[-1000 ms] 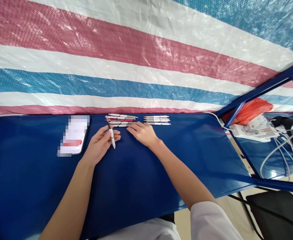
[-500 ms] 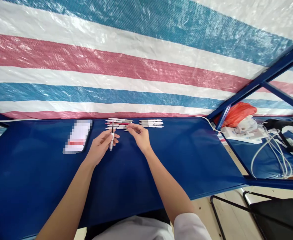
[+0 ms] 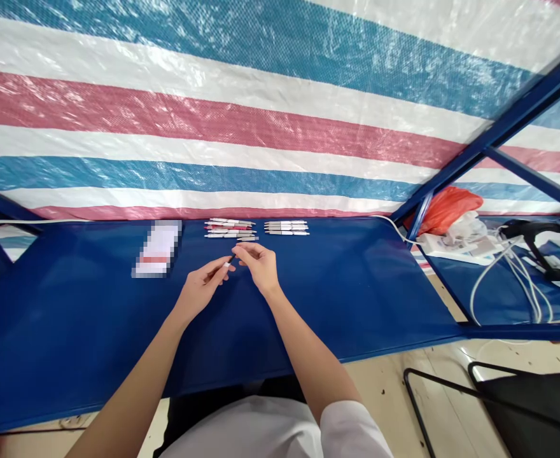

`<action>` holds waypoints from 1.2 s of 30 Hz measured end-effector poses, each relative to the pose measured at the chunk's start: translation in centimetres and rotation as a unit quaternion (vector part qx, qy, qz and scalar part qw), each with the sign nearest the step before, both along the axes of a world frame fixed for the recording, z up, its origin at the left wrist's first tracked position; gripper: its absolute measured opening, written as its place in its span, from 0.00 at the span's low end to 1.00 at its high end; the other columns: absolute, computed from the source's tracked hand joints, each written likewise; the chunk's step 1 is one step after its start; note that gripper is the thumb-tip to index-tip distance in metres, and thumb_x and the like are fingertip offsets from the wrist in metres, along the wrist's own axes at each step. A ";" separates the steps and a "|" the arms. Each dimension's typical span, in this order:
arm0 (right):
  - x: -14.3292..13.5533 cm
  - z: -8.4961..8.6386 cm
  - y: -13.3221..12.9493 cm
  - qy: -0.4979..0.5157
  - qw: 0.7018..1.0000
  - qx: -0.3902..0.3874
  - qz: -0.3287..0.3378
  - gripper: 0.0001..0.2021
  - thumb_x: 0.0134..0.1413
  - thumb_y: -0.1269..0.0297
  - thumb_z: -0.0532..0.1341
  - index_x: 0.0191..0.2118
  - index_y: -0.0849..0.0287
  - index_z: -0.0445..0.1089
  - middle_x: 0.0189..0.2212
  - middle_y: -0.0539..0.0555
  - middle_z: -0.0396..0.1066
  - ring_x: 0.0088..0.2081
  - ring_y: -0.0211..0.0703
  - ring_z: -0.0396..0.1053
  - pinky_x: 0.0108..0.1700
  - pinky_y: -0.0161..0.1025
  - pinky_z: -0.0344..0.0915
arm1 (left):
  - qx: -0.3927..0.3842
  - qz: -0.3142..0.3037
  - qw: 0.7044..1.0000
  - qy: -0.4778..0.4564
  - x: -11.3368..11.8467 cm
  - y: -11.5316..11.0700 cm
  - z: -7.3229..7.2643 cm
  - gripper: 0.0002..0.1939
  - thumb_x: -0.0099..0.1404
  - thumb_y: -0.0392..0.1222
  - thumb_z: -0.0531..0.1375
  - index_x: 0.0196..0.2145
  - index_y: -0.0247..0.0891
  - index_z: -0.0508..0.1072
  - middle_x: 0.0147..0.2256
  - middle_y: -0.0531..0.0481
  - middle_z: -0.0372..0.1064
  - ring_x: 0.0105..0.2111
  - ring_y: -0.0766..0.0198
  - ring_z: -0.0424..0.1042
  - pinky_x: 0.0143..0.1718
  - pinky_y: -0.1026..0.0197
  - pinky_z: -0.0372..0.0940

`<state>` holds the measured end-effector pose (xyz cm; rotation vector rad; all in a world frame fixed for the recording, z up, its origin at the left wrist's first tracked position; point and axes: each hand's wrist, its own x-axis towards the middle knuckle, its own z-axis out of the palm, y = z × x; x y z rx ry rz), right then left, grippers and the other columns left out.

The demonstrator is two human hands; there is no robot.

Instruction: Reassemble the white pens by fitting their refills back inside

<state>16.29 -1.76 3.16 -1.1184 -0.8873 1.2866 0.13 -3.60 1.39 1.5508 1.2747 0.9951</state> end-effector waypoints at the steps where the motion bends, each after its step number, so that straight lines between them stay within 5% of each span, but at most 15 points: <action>1: 0.0 0.0 -0.1 0.003 1.000 0.003 0.001 0.15 0.41 0.53 0.71 0.34 0.58 0.78 0.32 0.52 0.79 0.34 0.41 0.76 0.35 0.37 0.73 | 0.008 -0.001 1.000 0.007 0.1 -0.1 0.1 0.23 0.65 0.56 0.59 0.51 0.39 0.76 0.38 0.46 0.79 0.32 0.61 0.75 0.36 0.59 0.72; 6: 0.0 -0.1 -0.5 0.009 1.000 0.016 -0.008 0.14 0.41 0.54 0.71 0.32 0.59 0.78 0.31 0.51 0.79 0.29 0.38 0.74 0.34 0.36 0.73 | 0.012 0.020 1.000 0.006 0.6 -0.4 0.7 0.21 0.64 0.54 0.60 0.47 0.38 0.78 0.36 0.46 0.80 0.31 0.60 0.75 0.35 0.59 0.73; 15: 0.7 -0.7 -0.6 -0.108 0.991 0.070 -0.020 0.13 0.44 0.55 0.70 0.35 0.56 0.79 0.39 0.52 0.80 0.37 0.44 0.76 0.37 0.37 0.73 | -0.012 0.015 1.000 0.000 1.6 -0.5 0.8 0.19 0.62 0.52 0.62 0.45 0.38 0.79 0.37 0.47 0.80 0.34 0.56 0.78 0.38 0.56 0.73; 19: 1.1 -1.3 0.1 -0.095 0.993 0.057 -0.032 0.14 0.44 0.54 0.70 0.36 0.57 0.79 0.39 0.52 0.80 0.37 0.44 0.77 0.39 0.38 0.75 | 0.004 0.000 1.000 0.011 1.8 -0.2 0.4 0.19 0.61 0.49 0.63 0.47 0.39 0.78 0.40 0.48 0.80 0.41 0.53 0.78 0.44 0.55 0.71; 26: 1.5 -0.2 1.9 -0.014 0.995 0.071 -0.063 0.14 0.47 0.54 0.68 0.36 0.57 0.77 0.33 0.50 0.78 0.34 0.41 0.77 0.43 0.40 0.76 | -0.010 -0.006 0.999 0.043 1.4 1.0 -0.2 0.18 0.66 0.52 0.58 0.48 0.42 0.77 0.40 0.48 0.80 0.36 0.57 0.77 0.41 0.57 0.71; 31: 2.3 0.2 3.4 0.045 0.993 0.054 -0.091 0.17 0.49 0.52 0.66 0.43 0.56 0.74 0.32 0.48 0.75 0.33 0.39 0.78 0.36 0.37 0.76 | -0.077 0.039 0.989 -0.117 1.1 2.3 0.0 0.21 0.61 0.55 0.64 0.45 0.38 0.78 0.40 0.44 0.79 0.34 0.59 0.76 0.42 0.56 0.71; 36: 2.4 -1.6 4.4 0.075 0.993 0.036 -0.087 0.18 0.50 0.51 0.65 0.45 0.55 0.72 0.31 0.47 0.71 0.32 0.37 0.77 0.34 0.35 0.76 | -0.144 0.102 0.924 -0.340 1.3 4.6 -0.5 0.20 0.54 0.52 0.71 0.40 0.36 0.79 0.41 0.43 0.79 0.36 0.62 0.77 0.48 0.55 0.70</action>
